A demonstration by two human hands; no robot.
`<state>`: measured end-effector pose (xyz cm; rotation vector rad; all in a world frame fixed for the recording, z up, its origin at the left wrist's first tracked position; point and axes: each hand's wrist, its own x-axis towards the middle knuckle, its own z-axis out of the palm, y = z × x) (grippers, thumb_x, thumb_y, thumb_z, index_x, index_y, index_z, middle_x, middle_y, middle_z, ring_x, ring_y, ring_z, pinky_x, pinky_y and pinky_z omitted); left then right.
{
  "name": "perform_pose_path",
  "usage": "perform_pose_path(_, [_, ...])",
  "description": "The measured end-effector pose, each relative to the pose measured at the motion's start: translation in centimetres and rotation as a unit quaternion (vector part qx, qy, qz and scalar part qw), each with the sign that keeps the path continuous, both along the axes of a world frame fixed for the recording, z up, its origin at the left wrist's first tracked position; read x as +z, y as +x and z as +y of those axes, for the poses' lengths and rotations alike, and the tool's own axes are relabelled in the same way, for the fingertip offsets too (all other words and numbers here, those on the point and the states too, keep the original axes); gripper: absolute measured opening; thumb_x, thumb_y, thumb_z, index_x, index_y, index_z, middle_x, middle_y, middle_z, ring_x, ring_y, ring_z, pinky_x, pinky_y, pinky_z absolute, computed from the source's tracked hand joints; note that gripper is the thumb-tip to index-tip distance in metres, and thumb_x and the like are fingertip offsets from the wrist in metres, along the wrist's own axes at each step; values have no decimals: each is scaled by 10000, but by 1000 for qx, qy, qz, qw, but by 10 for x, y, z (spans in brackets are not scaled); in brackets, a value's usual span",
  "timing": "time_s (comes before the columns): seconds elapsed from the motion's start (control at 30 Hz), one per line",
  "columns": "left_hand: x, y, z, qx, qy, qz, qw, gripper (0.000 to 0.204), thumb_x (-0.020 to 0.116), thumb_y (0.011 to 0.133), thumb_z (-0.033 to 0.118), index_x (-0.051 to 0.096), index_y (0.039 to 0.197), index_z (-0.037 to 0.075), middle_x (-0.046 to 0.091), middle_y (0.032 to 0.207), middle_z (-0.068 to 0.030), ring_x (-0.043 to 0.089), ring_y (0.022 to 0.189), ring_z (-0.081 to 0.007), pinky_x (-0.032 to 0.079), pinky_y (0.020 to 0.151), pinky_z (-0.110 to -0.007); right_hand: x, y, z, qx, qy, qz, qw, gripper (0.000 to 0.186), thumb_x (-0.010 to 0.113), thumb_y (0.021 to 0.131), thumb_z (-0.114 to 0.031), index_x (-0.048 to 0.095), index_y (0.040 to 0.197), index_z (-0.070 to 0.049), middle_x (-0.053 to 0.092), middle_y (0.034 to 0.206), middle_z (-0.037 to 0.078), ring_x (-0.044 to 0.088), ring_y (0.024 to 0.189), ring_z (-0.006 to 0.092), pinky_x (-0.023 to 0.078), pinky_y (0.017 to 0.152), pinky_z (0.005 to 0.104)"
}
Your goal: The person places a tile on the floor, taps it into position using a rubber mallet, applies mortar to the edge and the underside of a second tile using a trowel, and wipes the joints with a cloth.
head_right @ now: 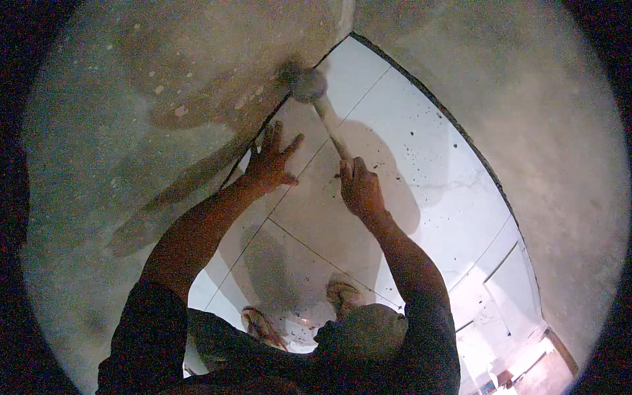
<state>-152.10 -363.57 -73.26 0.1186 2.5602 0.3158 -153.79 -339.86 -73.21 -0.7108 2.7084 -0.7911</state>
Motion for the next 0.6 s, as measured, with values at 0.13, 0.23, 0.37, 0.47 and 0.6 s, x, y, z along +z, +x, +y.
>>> perform_pose_path(0.13, [-1,3,-2,-4,-1,18,1000,1113,791,592,458,105,1455,306,-66,1487,-251,-21,1370,-445,137,1003,-679,5,5,-2,-155,-53,-193,967,237,422,951,-240,440,943,-4,544,780,242,571,609,425,471,535,503])
perform_pose_path(0.23, [-2,-1,2,-8,-4,19,1000,1117,788,589,472,103,1455,304,-65,1488,-248,-12,1370,-447,140,1003,-678,-19,6,11,38,31,8,999,253,431,948,-258,442,946,-5,567,733,257,579,633,448,473,543,504])
perform_pose_path(0.37, [-4,6,-5,-20,13,54,998,1070,774,619,482,136,1451,270,-26,1486,-242,17,1370,-440,184,985,-694,-26,13,13,43,15,19,999,231,428,944,-236,452,958,-6,539,783,244,566,610,431,470,545,515])
perform_pose_path(0.47, [-15,6,-5,-21,-6,69,997,1140,783,563,514,118,1456,272,-5,1488,-248,41,1366,-451,138,1013,-669,-50,1,17,42,77,-45,995,161,458,904,-147,482,995,-16,491,852,203,550,608,383,463,533,491])
perform_pose_path(0.6, [-26,15,-24,3,54,135,989,1157,788,543,524,143,1454,219,39,1482,-259,65,1367,-441,150,1058,-597,-24,3,12,152,100,57,982,190,474,861,-96,485,1029,-8,519,840,181,570,743,365,475,612,451])
